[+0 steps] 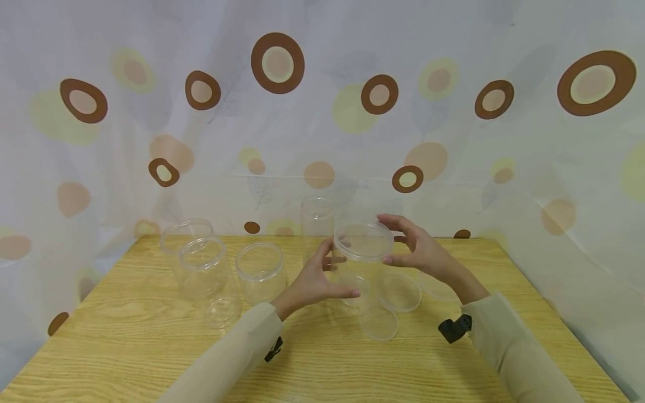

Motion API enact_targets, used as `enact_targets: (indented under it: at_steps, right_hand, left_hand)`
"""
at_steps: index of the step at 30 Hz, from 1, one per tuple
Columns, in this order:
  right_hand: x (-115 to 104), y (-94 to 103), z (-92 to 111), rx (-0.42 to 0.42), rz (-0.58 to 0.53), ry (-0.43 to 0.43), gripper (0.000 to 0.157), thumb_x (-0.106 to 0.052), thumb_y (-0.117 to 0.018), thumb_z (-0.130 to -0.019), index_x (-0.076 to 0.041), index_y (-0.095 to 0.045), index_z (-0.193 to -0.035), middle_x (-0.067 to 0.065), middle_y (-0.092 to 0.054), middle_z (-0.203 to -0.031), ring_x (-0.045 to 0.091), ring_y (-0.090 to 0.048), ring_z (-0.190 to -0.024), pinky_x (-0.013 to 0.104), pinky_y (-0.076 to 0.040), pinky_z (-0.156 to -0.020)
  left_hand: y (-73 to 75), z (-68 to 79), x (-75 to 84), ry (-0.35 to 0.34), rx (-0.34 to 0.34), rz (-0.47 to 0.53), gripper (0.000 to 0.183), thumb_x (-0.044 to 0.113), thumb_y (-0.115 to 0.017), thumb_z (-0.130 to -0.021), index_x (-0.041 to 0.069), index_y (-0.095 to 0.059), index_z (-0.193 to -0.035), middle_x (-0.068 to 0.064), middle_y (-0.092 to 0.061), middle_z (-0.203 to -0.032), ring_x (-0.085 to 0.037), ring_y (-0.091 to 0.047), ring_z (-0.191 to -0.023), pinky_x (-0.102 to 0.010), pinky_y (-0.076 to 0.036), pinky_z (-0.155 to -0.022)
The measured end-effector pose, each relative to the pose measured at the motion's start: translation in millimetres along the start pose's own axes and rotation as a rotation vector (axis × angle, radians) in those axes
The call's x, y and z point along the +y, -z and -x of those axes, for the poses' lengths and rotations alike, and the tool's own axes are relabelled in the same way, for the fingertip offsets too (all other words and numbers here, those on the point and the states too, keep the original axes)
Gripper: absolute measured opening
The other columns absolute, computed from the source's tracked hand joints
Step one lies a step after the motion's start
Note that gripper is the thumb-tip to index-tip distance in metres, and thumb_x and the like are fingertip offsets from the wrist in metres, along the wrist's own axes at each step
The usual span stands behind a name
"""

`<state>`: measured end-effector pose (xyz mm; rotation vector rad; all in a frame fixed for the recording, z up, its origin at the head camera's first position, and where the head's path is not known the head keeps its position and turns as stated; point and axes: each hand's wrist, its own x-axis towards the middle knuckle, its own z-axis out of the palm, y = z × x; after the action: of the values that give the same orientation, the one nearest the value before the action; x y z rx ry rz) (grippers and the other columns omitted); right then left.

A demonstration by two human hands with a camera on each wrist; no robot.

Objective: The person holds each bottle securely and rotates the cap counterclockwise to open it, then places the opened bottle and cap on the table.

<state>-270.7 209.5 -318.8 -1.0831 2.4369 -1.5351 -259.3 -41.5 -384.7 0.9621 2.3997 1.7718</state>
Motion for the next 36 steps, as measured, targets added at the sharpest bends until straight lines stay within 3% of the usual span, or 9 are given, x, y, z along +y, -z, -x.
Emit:
enact_targets:
  at_steps: [5, 8, 14, 18, 23, 27, 30, 36]
  right_hand:
    - [-3, -7.0, 2, 0.066, 0.063, 0.009, 0.075, -0.010, -0.072, -0.078, -0.015, -0.031, -0.140, 0.008, -0.035, -0.141, 0.023, -0.036, -0.124, 0.021, -0.035, -0.098]
    - [-4, -10.1, 3, 0.088, 0.089, -0.002, 0.075, -0.011, -0.073, -0.077, -0.015, -0.032, -0.140, 0.011, -0.036, -0.139, 0.021, -0.039, -0.121, 0.028, -0.035, -0.100]
    - [-6, -12.8, 3, 0.091, 0.091, -0.017, 0.074, -0.012, -0.073, -0.077, -0.013, -0.033, -0.139, 0.011, -0.038, -0.138, 0.027, -0.041, -0.119, 0.050, -0.030, -0.101]
    - [-7, -12.6, 3, 0.083, 0.084, -0.020, 0.073, -0.012, -0.073, -0.078, -0.012, -0.033, -0.139, 0.015, -0.037, -0.138, 0.031, -0.041, -0.119, 0.054, -0.030, -0.101]
    - [-5, -10.0, 2, 0.068, 0.085, -0.016, 0.072, -0.012, -0.072, -0.078, -0.014, -0.033, -0.139, 0.013, -0.038, -0.137, 0.026, -0.041, -0.118, 0.054, -0.030, -0.101]
    - [-3, -6.1, 1, 0.021, 0.050, -0.010, 0.071, -0.012, -0.070, -0.080, -0.016, -0.032, -0.140, 0.010, -0.036, -0.140, 0.016, -0.041, -0.120, 0.051, -0.030, -0.102]
    - [-2, -1.3, -2, -0.052, -0.025, 0.003, 0.070, -0.009, -0.066, -0.083, -0.014, -0.029, -0.142, 0.011, -0.032, -0.142, 0.010, -0.041, -0.120, 0.043, -0.037, -0.099]
    - [0, 6.8, -7, -0.228, -0.234, 0.025, 0.072, -0.003, -0.059, -0.086, -0.005, -0.017, -0.145, 0.011, -0.029, -0.139, 0.015, -0.044, -0.116, 0.028, -0.047, -0.087]
  left_hand:
    - [1.8, 4.5, 16.3, -0.006, -0.010, 0.015, 0.097, 0.014, -0.082, -0.066, 0.030, -0.023, -0.140, -0.003, -0.038, -0.136, -0.030, -0.049, -0.120, -0.046, -0.040, -0.098]
    - [2.8, 7.2, 26.0, -0.008, -0.016, 0.012, 0.096, 0.013, -0.081, -0.067, 0.027, -0.022, -0.141, -0.006, -0.037, -0.136, -0.032, -0.049, -0.120, -0.047, -0.040, -0.097]
    - [2.0, 7.2, 28.3, 0.005, -0.023, 0.017, 0.096, 0.012, -0.081, -0.067, 0.027, -0.022, -0.141, -0.006, -0.036, -0.138, -0.029, -0.049, -0.121, -0.046, -0.039, -0.099]
    - [1.8, 6.8, 27.7, 0.002, -0.028, 0.031, 0.096, 0.012, -0.081, -0.067, 0.026, -0.022, -0.141, -0.007, -0.035, -0.138, -0.031, -0.048, -0.121, -0.047, -0.038, -0.099]
    - [1.7, 6.5, 27.7, 0.004, -0.033, 0.024, 0.097, 0.011, -0.081, -0.067, 0.026, -0.021, -0.142, -0.006, -0.036, -0.138, -0.028, -0.049, -0.120, -0.046, -0.039, -0.099]
    - [0.7, 4.5, 19.3, -0.006, -0.030, 0.036, 0.098, 0.014, -0.082, -0.067, 0.030, -0.020, -0.142, -0.004, -0.035, -0.140, -0.026, -0.050, -0.120, -0.047, -0.040, -0.098]
    - [-0.5, 2.0, 8.3, -0.010, -0.030, 0.043, 0.101, 0.017, -0.082, -0.066, 0.036, -0.018, -0.142, 0.000, -0.034, -0.142, -0.024, -0.051, -0.119, -0.048, -0.040, -0.097]
    - [-1.7, 0.9, -1.8, 0.007, -0.042, 0.056, 0.100, 0.024, -0.083, -0.065, 0.044, -0.019, -0.139, 0.011, -0.032, -0.142, -0.020, -0.051, -0.118, -0.047, -0.042, -0.096]
